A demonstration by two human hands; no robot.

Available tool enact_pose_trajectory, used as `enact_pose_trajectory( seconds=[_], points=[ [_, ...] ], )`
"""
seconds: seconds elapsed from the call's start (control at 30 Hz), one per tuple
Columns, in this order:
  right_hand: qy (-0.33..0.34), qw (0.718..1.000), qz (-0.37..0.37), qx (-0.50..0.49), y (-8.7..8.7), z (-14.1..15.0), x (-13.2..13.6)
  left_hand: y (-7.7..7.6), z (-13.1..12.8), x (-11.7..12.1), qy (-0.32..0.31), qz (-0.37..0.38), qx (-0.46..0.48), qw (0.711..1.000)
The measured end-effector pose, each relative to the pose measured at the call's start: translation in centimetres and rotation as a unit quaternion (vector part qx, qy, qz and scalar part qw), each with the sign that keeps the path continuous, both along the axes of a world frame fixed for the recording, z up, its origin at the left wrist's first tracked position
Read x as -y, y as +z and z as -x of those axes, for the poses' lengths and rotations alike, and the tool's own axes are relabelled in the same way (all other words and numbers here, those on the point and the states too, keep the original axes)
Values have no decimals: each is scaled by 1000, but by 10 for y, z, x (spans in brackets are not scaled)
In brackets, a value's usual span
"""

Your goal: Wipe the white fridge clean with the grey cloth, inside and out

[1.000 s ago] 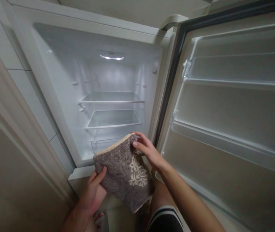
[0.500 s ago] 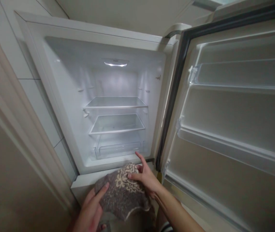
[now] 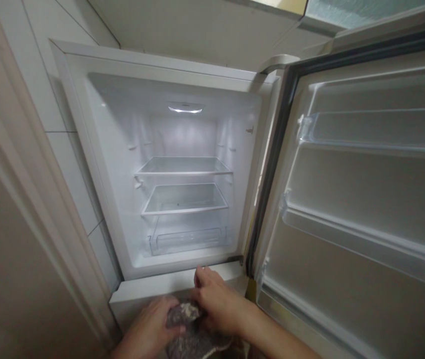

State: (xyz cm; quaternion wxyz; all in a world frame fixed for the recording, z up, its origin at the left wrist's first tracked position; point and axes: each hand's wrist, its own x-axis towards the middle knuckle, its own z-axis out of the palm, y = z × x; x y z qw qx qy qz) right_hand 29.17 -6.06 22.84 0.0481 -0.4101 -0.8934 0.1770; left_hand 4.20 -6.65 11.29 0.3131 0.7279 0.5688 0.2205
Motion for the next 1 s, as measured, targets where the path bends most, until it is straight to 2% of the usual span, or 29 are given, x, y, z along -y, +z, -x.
enact_pose_trajectory(
  seconds=[0.07,0.13,0.17,0.2,0.27,0.33,0.4,0.43,0.47,0.53,0.57,0.6,0.67,0.7,0.73,0.8,0.87,1.0],
  points=[
    [-3,997,-60,43,9,2,-7,18,16,-15,6,-34,-67,997],
    [-42,994,-97,-16,31,1,-18,44,28,-33,30,-99,-59,993],
    [-82,988,-109,-68,47,-1,-25,57,33,-41,59,-145,-46,987],
    [-135,975,-123,-128,65,-2,-32,68,37,-50,98,-195,-34,975],
    [-259,916,-185,-243,108,-3,-48,81,41,-66,170,-295,-21,940],
    [-337,827,-311,-325,151,0,-65,76,42,-80,169,-375,-19,912],
    [-365,743,-447,-339,189,11,-84,56,41,-93,94,-420,-42,902],
    [-367,717,-498,-322,205,19,-95,42,42,-98,50,-433,-62,898],
    [-363,706,-533,-292,219,29,-108,26,44,-104,10,-448,-86,890],
    [-343,722,-560,-220,239,48,-141,-2,54,-113,-53,-480,-131,866],
    [-330,750,-543,-182,246,57,-159,-15,61,-115,-78,-495,-152,852],
    [-315,792,-503,-144,250,64,-179,-25,68,-117,-98,-506,-173,839],
    [-273,884,-372,-74,255,73,-218,-40,84,-117,-122,-512,-216,822],
    [-244,921,-301,-44,256,75,-237,-46,91,-116,-130,-509,-236,818],
    [-214,946,-240,-19,255,76,-255,-50,96,-115,-137,-505,-256,813],
    [-170,970,-171,8,251,74,-288,-59,102,-115,-147,-503,-283,803],
    [-156,977,-146,21,245,70,-316,-69,103,-117,-147,-517,-299,788],
    [-212,962,-169,35,234,53,-366,-92,102,-132,-118,-563,-325,750]
  ],
)
